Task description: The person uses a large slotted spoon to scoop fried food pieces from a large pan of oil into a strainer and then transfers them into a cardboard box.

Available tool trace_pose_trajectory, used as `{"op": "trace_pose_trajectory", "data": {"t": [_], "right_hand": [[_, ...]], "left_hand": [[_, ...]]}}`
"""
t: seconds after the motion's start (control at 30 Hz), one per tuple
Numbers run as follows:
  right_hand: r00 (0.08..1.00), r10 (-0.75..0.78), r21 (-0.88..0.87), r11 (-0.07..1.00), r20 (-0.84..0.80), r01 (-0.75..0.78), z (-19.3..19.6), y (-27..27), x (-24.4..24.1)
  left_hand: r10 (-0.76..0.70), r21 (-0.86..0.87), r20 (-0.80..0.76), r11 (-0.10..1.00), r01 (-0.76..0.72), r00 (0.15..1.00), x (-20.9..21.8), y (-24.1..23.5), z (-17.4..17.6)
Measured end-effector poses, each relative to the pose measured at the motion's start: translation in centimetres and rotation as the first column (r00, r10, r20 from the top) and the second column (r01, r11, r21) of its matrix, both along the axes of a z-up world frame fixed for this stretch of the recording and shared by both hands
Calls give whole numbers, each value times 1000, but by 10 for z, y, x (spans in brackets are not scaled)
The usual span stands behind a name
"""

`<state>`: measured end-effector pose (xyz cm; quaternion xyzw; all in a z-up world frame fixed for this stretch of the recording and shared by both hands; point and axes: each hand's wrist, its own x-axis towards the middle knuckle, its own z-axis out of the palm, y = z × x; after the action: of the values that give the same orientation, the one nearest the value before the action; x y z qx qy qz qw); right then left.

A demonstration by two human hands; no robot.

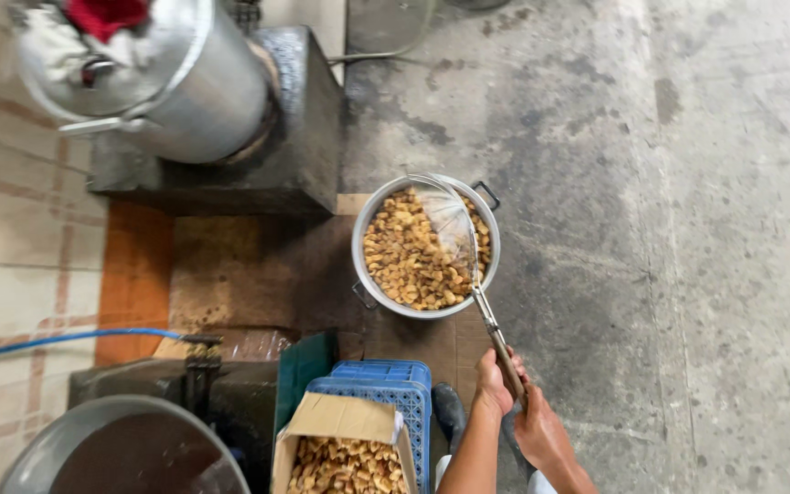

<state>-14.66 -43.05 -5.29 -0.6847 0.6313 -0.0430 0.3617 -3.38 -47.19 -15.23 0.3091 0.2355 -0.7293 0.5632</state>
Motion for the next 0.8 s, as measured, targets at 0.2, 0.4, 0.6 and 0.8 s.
{"op": "trace_pose_trajectory", "data": {"t": [0.2,0.4,0.6,0.8], "right_hand": [[981,-97,499,867,166,1,85,-18,1],[922,-137,645,751,362,-142,121,-9,-17],[899,132,553,748,418,-367,128,5,-29],[824,369,508,656,429,-558,171,33,-14]], "left_hand": [[-80,169,338,985,23,938,10,29,73],[-129,176,564,984,34,815,19,62,145],[-30,197,597,974,-111,802,14,112,192],[61,226,717,922,-314,695,13,169,209]]}}
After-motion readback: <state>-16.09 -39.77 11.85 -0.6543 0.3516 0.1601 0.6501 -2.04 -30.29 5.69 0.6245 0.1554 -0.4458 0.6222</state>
